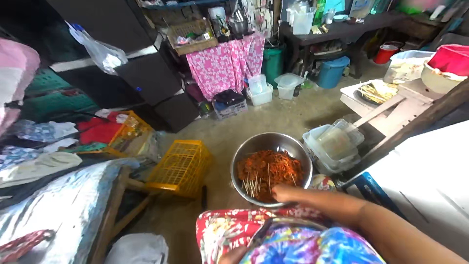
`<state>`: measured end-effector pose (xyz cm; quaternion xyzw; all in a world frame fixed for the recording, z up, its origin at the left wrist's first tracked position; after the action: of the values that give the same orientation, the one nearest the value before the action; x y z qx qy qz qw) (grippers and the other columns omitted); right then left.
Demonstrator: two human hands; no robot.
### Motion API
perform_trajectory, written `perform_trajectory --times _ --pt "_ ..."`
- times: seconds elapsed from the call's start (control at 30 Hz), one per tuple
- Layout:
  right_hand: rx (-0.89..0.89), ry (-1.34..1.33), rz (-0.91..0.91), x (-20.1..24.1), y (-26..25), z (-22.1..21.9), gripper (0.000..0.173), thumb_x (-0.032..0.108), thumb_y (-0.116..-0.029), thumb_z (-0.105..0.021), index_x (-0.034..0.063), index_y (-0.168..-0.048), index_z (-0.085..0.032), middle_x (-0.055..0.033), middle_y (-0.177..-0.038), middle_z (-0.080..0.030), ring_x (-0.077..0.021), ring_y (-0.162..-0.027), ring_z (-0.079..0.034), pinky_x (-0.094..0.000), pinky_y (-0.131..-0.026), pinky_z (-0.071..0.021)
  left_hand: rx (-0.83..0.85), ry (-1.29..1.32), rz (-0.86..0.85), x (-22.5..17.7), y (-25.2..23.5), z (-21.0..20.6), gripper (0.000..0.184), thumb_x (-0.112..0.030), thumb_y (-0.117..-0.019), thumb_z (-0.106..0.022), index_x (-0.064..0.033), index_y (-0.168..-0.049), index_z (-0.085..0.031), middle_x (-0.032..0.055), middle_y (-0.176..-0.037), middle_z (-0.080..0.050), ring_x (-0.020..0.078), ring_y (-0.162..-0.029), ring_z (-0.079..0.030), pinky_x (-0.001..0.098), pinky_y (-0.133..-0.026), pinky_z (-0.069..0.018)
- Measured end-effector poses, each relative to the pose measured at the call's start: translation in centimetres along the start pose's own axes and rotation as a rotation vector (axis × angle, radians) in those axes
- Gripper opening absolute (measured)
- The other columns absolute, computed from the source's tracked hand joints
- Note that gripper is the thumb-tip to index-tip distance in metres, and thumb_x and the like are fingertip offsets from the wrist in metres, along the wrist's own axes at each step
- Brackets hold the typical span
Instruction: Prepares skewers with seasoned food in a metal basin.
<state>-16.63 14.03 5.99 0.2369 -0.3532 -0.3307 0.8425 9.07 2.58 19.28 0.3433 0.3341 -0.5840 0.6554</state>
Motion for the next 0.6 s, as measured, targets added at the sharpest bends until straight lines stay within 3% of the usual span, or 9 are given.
perform_trajectory --times 0.07,0.17,0.27,0.3,0.37,0.4,0.47,0.53,0.6 --pt "-0.004 0.006 0.006 0.1 0.1 -0.1 0.038 0.023 -0.1049 -0.052 -0.0051 -0.128 -0.063 -0.0291 -0.129 -0.062 -0.0445 -0.125 -0.058 -0.0647 -0.104 -0.0446 -0.025 0.043 -0.112 -0.6 -1.1 -0.1 0.022 -0.002 -0.0980 -0.054 0.0094 -0.104 -0.072 0.0176 -0.097 -0.074 0.0184 -0.093 -0.072 0.0372 -0.091 -0.0576" --pt "-0.001 0.014 -0.018 -0.1 -0.1 -0.2 0.037 0.023 -0.1028 -0.056 -0.0046 -0.127 -0.063 -0.0291 -0.128 -0.062 -0.0450 -0.124 -0.058 -0.0655 -0.102 -0.0447 0.036 0.003 -0.242 -0.4 -2.4 -1.3 0.023 -0.009 -0.0971 -0.056 0.0053 -0.098 -0.073 0.0159 -0.089 -0.074 0.0210 -0.084 -0.073 0.0411 -0.080 -0.0593" --pt "-0.021 -0.018 -0.019 -0.1 -0.8 -0.4 0.038 0.025 -0.1005 -0.061 -0.0031 -0.126 -0.065 -0.0285 -0.127 -0.063 -0.0450 -0.123 -0.059 -0.0667 -0.101 -0.0450 0.372 0.096 0.060 1.5 -3.1 -1.3 0.028 -0.018 -0.1052 -0.054 -0.0014 -0.113 -0.074 0.0104 -0.104 -0.075 0.0156 -0.100 -0.071 0.0395 -0.095 -0.0557" --pt "-0.025 -0.034 -0.017 -0.4 -0.9 -0.8 0.038 0.025 -0.0998 -0.062 -0.0030 -0.125 -0.065 -0.0285 -0.126 -0.063 -0.0452 -0.122 -0.059 -0.0674 -0.100 -0.0451 0.497 0.093 0.120 2.2 -3.7 -1.2 0.024 -0.018 -0.1035 -0.057 -0.0023 -0.109 -0.075 0.0092 -0.099 -0.075 0.0153 -0.094 -0.071 0.0403 -0.091 -0.0565" --pt "-0.023 -0.058 -0.006 -0.5 -0.7 -1.1 0.038 0.025 -0.0991 -0.064 -0.0031 -0.124 -0.065 -0.0286 -0.124 -0.064 -0.0458 -0.120 -0.060 -0.0685 -0.099 -0.0454 0.743 0.082 0.163 3.3 -5.7 -0.3 0.017 -0.016 -0.0987 -0.062 -0.0026 -0.099 -0.071 0.0044 -0.083 -0.069 0.0121 -0.074 -0.065 0.0353 -0.072 -0.0559" --pt "-0.007 -0.072 -0.003 -0.1 -0.4 -1.5 0.038 0.025 -0.0995 -0.063 -0.0034 -0.124 -0.065 -0.0288 -0.124 -0.064 -0.0460 -0.121 -0.060 -0.0690 -0.100 -0.0448 0.821 0.100 0.189 3.5 -7.1 0.4 0.016 -0.014 -0.0969 -0.062 -0.0022 -0.101 -0.071 0.0032 -0.084 -0.069 0.0110 -0.072 -0.065 0.0329 -0.070 -0.0567" --pt "0.034 -0.093 0.002 0.5 0.4 -2.7 0.038 0.025 -0.1004 -0.062 -0.0039 -0.125 -0.064 -0.0290 -0.125 -0.063 -0.0463 -0.121 -0.059 -0.0693 -0.100 -0.0444 0.781 0.090 0.256 3.3 -10.9 1.3 0.018 -0.011 -0.0988 -0.060 -0.0014 -0.110 -0.070 0.0051 -0.087 -0.070 0.0127 -0.071 -0.066 0.0325 -0.068 -0.0577" --pt "0.052 -0.123 0.003 0.7 1.2 -3.6 0.038 0.025 -0.1005 -0.061 -0.0031 -0.125 -0.064 -0.0286 -0.126 -0.063 -0.0459 -0.122 -0.059 -0.0685 -0.100 -0.0444 0.586 -0.067 0.256 3.3 -16.0 0.8 0.022 -0.018 -0.1040 -0.057 -0.0020 -0.112 -0.070 0.0092 -0.089 -0.069 0.0169 -0.072 -0.066 0.0360 -0.069 -0.0573" --pt "0.054 -0.129 -0.012 0.3 1.8 -3.9 0.039 0.028 -0.1013 -0.061 -0.0020 -0.126 -0.064 -0.0284 -0.127 -0.063 -0.0459 -0.122 -0.058 -0.0683 -0.100 -0.0446 0.472 -0.285 0.236 3.9 -20.3 -1.8 0.031 -0.023 -0.1073 -0.051 -0.0003 -0.117 -0.069 0.0176 -0.103 -0.069 0.0274 -0.089 -0.068 0.0473 -0.085 -0.0559"
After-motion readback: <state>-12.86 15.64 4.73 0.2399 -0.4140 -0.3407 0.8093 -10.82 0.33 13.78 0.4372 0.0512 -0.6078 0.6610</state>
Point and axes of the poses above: each hand's wrist, its own y-axis away from the middle knuckle, its own z-axis out of the back of the hand, x = y × z, the point moved 6 cm from there along -y, towards the middle knuckle
